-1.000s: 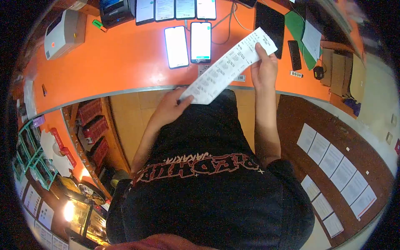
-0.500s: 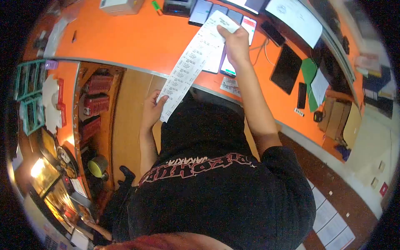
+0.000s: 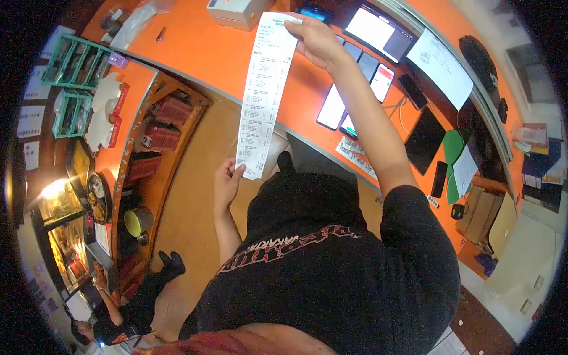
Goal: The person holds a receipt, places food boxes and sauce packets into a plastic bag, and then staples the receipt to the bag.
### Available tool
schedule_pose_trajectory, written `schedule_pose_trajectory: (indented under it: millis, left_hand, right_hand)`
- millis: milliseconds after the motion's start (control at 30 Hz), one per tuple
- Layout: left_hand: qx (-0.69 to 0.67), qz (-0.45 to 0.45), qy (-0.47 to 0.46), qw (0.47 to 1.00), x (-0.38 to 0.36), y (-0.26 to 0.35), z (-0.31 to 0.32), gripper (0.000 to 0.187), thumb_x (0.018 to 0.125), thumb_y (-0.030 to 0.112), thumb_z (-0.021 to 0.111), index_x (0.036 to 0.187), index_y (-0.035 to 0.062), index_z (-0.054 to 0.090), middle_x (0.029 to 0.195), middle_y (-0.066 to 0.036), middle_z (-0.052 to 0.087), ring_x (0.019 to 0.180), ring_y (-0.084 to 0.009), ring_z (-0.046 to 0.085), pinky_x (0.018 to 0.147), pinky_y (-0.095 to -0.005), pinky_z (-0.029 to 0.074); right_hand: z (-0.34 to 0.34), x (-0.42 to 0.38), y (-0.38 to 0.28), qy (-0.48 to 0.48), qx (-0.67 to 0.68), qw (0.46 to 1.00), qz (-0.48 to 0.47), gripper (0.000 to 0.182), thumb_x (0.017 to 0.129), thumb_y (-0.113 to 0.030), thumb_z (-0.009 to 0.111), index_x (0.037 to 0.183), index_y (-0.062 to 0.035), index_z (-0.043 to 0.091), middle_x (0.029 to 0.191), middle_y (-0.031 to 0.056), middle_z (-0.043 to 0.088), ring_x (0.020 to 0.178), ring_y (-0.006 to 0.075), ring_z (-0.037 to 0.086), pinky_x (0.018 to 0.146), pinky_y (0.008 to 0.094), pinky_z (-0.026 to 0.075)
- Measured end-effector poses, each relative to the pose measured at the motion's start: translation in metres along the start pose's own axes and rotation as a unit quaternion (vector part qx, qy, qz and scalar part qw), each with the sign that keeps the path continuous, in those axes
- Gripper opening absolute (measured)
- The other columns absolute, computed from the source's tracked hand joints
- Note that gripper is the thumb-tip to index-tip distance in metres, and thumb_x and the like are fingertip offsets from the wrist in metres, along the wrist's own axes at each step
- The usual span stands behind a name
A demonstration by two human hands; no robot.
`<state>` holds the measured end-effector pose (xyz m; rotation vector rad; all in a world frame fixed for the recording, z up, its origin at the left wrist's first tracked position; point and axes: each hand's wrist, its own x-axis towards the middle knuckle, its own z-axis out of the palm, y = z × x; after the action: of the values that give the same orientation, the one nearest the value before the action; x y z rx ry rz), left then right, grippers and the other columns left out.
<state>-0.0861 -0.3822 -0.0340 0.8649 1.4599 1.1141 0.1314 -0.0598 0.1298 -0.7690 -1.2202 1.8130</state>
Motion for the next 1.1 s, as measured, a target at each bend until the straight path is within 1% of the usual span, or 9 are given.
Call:
schedule_pose_trajectory:
  millis: [167,267,400,467,533,567,867,967,1100]
  left_hand:
    - [-0.045,-0.033,0.013,0.998,-0.014,-0.009,-0.006,0.019,0.096,0.000,0.059,0.114,-0.0049,0.059,0.105,-0.013,0.071,0.090,-0.0160,0.068,0.079,-0.0295,0.054]
    - [-0.044,-0.037,0.028,0.998,-0.029,-0.006,-0.003,0.019,0.096,-0.001,0.059,0.115,-0.0045,0.058,0.104,-0.013,0.071,0.087,-0.0166,0.068,0.074,-0.0295,0.056]
    - [-0.060,-0.011,0.076,0.995,-0.047,-0.020,0.001,0.018,0.097,0.003,0.060,0.113,-0.0045,0.059,0.097,-0.011,0.071,0.078,-0.0146,0.068,0.068,-0.0278,0.055]
    - [-0.086,-0.005,0.105,0.991,-0.056,-0.012,0.004,0.016,0.098,0.005,0.059,0.111,-0.0045,0.060,0.088,-0.008,0.071,0.071,-0.0120,0.065,0.066,-0.0251,0.052]
    - [-0.083,-0.006,0.113,0.990,-0.067,0.000,0.005,0.018,0.099,0.007,0.059,0.112,-0.0045,0.060,0.088,-0.008,0.070,0.066,-0.0112,0.063,0.062,-0.0243,0.050]
    - [-0.081,-0.002,0.114,0.990,-0.071,0.005,0.005,0.019,0.099,0.008,0.059,0.113,-0.0044,0.060,0.087,-0.007,0.070,0.064,-0.0108,0.061,0.060,-0.0239,0.049]
    - [-0.063,0.033,0.205,0.976,-0.119,-0.005,0.012,0.024,0.099,0.013,0.059,0.115,-0.0048,0.060,0.075,-0.005,0.066,0.054,-0.0097,0.056,0.049,-0.0263,0.043]
    - [-0.086,0.029,0.207,0.974,-0.143,0.000,0.021,0.021,0.102,0.011,0.054,0.116,-0.0036,0.058,0.090,-0.007,0.069,0.057,-0.0094,0.055,0.054,-0.0231,0.046]
    - [-0.086,0.058,0.232,0.967,-0.173,-0.012,0.031,0.023,0.104,0.014,0.049,0.117,-0.0034,0.057,0.095,-0.007,0.068,0.061,-0.0096,0.056,0.057,-0.0226,0.047]
  right_hand:
    - [0.029,0.005,-0.007,-0.053,-0.038,0.998,0.011,0.036,0.105,-0.014,0.042,0.135,0.0036,0.054,0.128,0.0164,0.063,0.117,0.0208,0.063,0.104,0.0338,0.050]
    - [0.045,0.001,-0.008,-0.062,-0.049,0.997,0.021,0.037,0.105,-0.014,0.043,0.135,0.0045,0.053,0.129,0.0160,0.062,0.117,0.0220,0.062,0.104,0.0350,0.049]
    - [0.049,0.017,0.007,-0.101,-0.064,0.993,-0.002,0.038,0.104,-0.014,0.047,0.135,0.0056,0.053,0.129,0.0138,0.063,0.121,0.0209,0.059,0.106,0.0339,0.047]
    - [0.052,0.033,0.014,-0.142,-0.121,0.982,-0.039,0.039,0.105,-0.017,0.045,0.134,0.0059,0.054,0.125,0.0139,0.065,0.111,0.0228,0.062,0.101,0.0356,0.047]
    - [0.056,0.049,0.022,-0.125,-0.104,0.987,-0.002,0.036,0.104,-0.016,0.045,0.130,0.0063,0.057,0.121,0.0121,0.067,0.108,0.0211,0.063,0.098,0.0341,0.049]
    - [0.046,0.070,0.035,-0.166,-0.062,0.984,0.003,0.035,0.104,-0.015,0.044,0.128,0.0068,0.058,0.120,0.0126,0.067,0.108,0.0218,0.063,0.096,0.0349,0.050]
    - [0.121,0.071,0.058,-0.203,-0.049,0.978,-0.027,0.032,0.103,-0.013,0.045,0.127,0.0042,0.058,0.116,0.0134,0.066,0.105,0.0239,0.064,0.096,0.0368,0.051]
    - [0.148,0.050,0.059,-0.290,-0.028,0.955,-0.047,0.032,0.104,-0.014,0.044,0.126,0.0038,0.058,0.115,0.0131,0.067,0.105,0.0238,0.064,0.096,0.0361,0.051]
    - [0.161,0.022,0.062,-0.293,-0.021,0.956,-0.019,0.034,0.104,-0.015,0.044,0.129,0.0039,0.058,0.119,0.0136,0.066,0.108,0.0231,0.063,0.098,0.0352,0.050]
